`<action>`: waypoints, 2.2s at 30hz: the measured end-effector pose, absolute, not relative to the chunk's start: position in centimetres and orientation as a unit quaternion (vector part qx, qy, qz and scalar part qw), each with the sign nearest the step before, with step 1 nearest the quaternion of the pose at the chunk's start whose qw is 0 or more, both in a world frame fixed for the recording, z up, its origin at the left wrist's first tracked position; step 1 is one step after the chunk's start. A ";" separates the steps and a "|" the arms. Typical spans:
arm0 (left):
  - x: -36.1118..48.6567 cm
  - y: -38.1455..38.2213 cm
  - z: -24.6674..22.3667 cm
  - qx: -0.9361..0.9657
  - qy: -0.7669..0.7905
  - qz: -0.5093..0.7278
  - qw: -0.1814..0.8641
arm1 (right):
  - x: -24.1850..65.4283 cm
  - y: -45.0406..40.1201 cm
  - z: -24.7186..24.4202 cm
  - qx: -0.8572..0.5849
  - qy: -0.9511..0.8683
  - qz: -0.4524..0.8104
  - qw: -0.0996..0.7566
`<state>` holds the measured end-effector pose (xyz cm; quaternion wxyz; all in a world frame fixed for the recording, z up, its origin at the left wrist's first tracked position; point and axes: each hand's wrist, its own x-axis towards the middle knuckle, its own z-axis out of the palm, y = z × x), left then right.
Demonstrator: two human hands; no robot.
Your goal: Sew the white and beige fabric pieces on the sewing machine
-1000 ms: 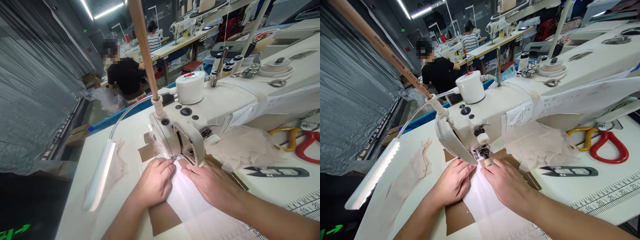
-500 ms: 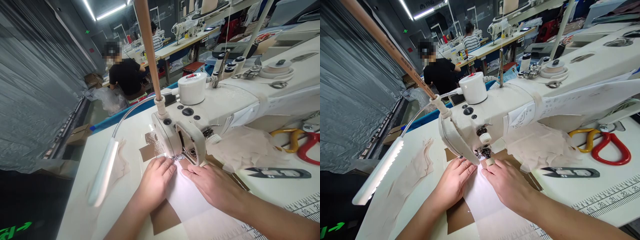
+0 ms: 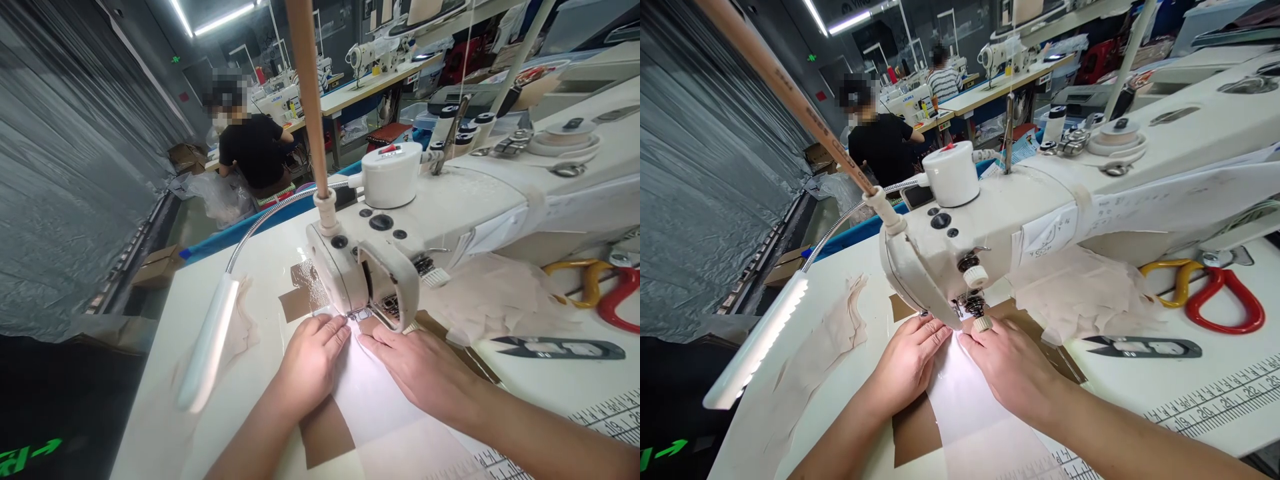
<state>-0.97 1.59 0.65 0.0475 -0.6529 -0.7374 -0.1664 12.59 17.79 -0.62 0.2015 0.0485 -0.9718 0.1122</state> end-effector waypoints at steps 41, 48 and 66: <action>3.3 -9.2 4.8 -0.571 -0.797 -0.159 -0.116 | 13.4 19.0 -0.7 0.088 -0.956 0.244 0.135; 8.8 -12.7 3.2 -0.475 -0.853 -0.217 0.013 | 14.1 18.9 -0.6 0.168 -0.950 0.233 0.123; 12.3 -15.5 4.3 -0.150 -0.852 -0.499 -0.044 | 18.2 19.4 6.5 0.000 -0.838 0.541 -0.073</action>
